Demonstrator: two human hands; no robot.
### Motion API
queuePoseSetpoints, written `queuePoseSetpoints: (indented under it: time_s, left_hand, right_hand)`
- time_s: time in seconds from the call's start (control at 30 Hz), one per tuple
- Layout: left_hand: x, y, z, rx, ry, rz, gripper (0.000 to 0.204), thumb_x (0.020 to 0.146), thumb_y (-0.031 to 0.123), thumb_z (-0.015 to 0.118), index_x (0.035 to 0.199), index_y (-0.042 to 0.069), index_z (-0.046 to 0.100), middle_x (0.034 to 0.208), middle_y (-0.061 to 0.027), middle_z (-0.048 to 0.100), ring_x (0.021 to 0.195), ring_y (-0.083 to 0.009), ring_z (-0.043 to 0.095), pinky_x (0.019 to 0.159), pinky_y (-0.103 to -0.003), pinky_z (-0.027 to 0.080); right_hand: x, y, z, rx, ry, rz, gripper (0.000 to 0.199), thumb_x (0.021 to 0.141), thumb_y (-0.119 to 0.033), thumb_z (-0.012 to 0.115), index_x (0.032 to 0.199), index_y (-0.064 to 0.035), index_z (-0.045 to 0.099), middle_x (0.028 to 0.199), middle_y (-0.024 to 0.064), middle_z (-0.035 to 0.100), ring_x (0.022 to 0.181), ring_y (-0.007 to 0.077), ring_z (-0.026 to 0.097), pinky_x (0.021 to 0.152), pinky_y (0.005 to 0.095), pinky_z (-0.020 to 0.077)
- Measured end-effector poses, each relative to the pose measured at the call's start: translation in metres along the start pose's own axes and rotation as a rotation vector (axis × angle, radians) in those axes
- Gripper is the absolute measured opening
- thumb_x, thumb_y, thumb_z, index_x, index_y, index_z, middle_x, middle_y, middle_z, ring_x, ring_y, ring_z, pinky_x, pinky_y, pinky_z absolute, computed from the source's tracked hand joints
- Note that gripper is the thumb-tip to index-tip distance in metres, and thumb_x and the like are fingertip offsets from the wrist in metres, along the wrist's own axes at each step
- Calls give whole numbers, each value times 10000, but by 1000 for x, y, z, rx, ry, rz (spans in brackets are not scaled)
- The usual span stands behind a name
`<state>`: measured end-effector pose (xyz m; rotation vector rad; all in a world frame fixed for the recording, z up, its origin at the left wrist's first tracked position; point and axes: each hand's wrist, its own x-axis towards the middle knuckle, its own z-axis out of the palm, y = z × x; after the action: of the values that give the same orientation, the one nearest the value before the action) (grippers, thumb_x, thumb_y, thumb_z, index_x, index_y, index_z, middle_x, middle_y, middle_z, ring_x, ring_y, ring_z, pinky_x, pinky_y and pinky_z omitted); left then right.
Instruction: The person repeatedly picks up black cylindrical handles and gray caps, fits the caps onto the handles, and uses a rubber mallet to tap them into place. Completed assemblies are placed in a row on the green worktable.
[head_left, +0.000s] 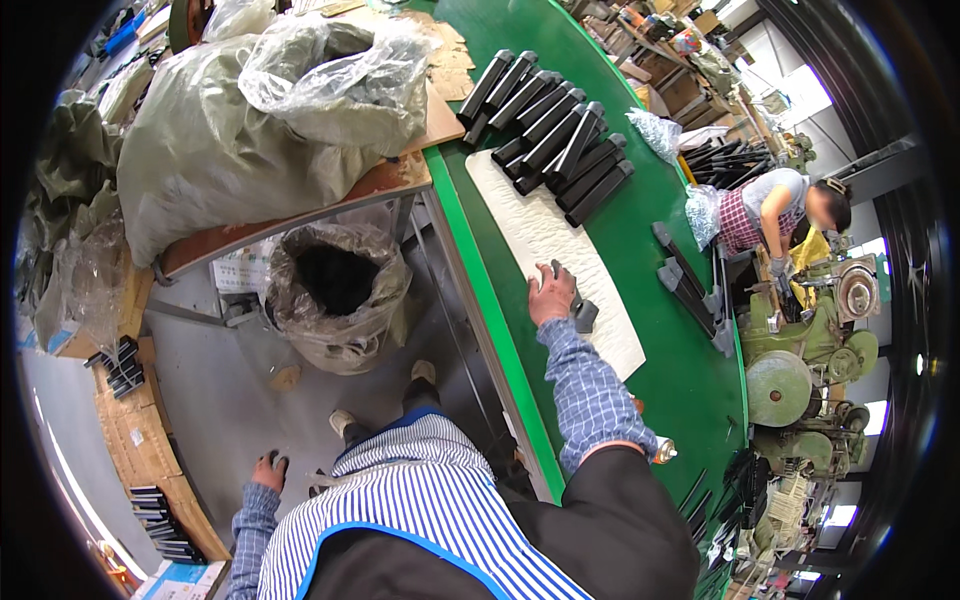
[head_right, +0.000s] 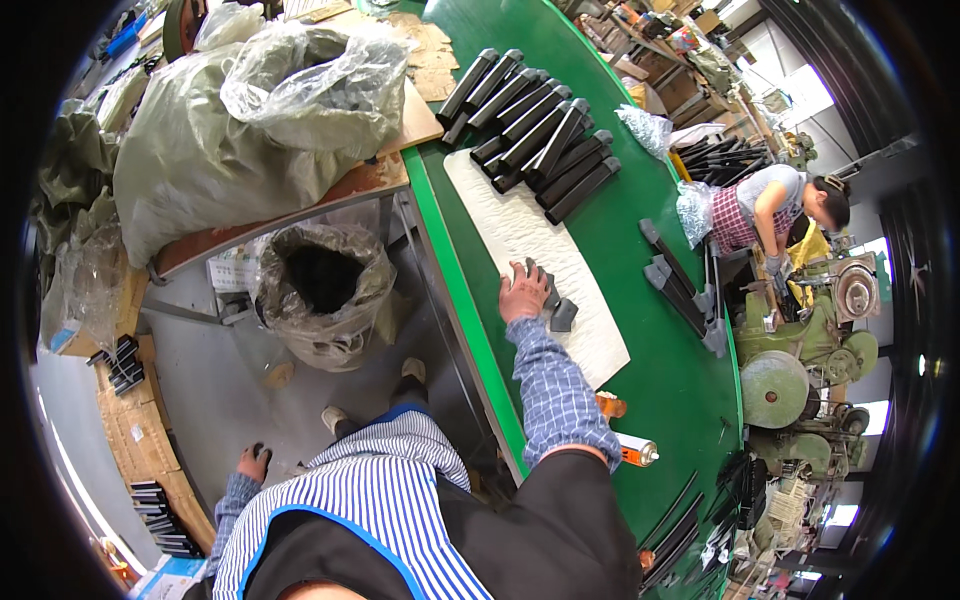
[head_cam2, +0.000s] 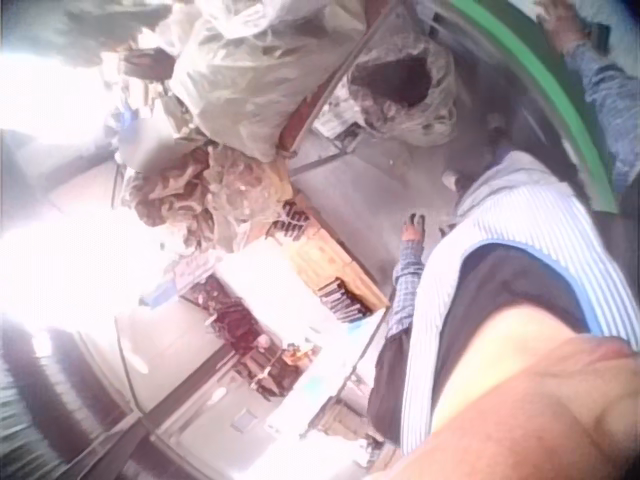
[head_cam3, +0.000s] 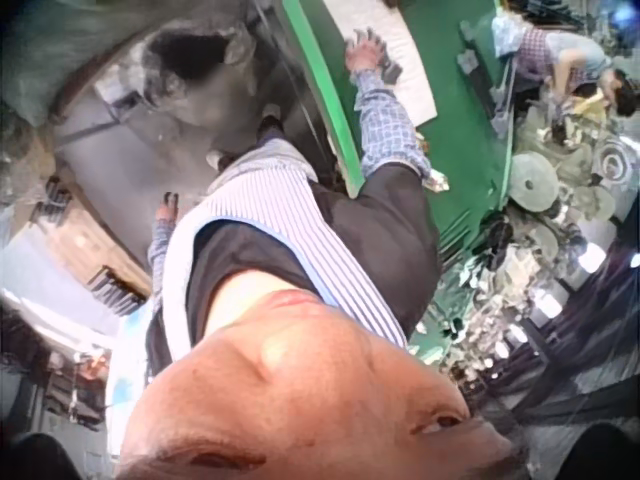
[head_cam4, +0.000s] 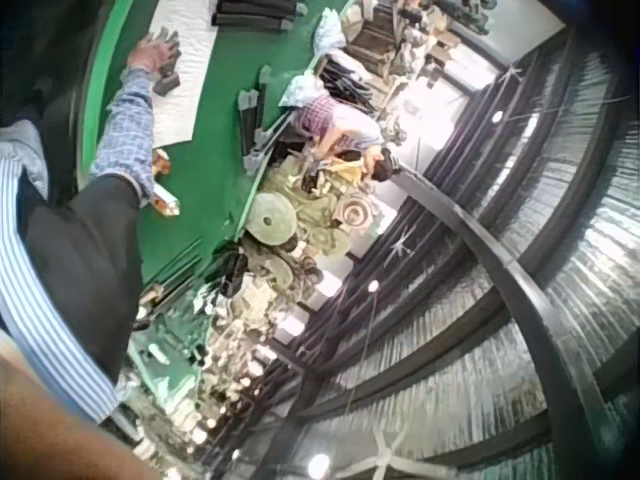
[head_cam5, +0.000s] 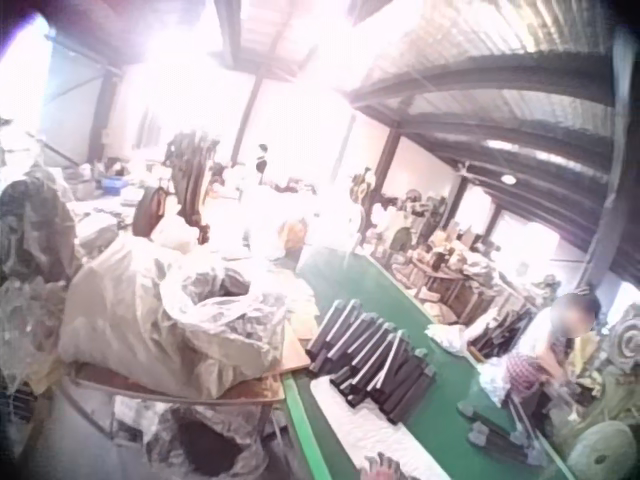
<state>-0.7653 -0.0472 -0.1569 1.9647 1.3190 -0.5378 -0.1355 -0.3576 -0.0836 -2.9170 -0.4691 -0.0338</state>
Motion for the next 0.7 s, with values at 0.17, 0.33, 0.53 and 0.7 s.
queuePoseSetpoints:
  time_s: [0.17, 0.33, 0.53, 0.7]
  left_hand:
    - [21, -66, 12, -24, -10, -197, 475, 944, 418, 579, 1251, 58, 619, 1255, -231, 623, 1141, -408, 603, 981, -472, 485]
    - [47, -66, 53, -87, -14, -259, 465, 949, 416, 575, 1238, 58, 640, 1193, -235, 659, 1148, -403, 606, 974, -452, 488]
    - [85, 0, 91, -211, -339, -165, 393, 961, 330, 575, 1242, 64, 639, 1211, -186, 675, 1169, -319, 620, 923, -415, 507]
    - [122, 64, 53, -180, -139, -88, 440, 936, 377, 638, 1208, 32, 665, 1093, -196, 713, 1031, -325, 686, 882, -405, 542]
  right_hand:
    - [108, 22, -22, -94, -79, 114, 419, 949, -320, 541, 1364, -262, 550, 1475, 116, 428, 1348, 368, 388, 1126, 544, 318]
    - [216, 39, -8, -150, -195, 108, 390, 971, -368, 534, 1360, -341, 529, 1555, 104, 346, 1424, 381, 304, 1139, 608, 264]
    - [235, 96, -2, -45, -166, -32, 286, 943, -459, 581, 1160, -277, 624, 1472, 198, 375, 1344, 454, 347, 1016, 617, 403]
    - [245, 143, -20, 27, -171, -12, 311, 944, -498, 565, 1144, -277, 651, 1383, 164, 457, 1257, 427, 422, 965, 624, 396]
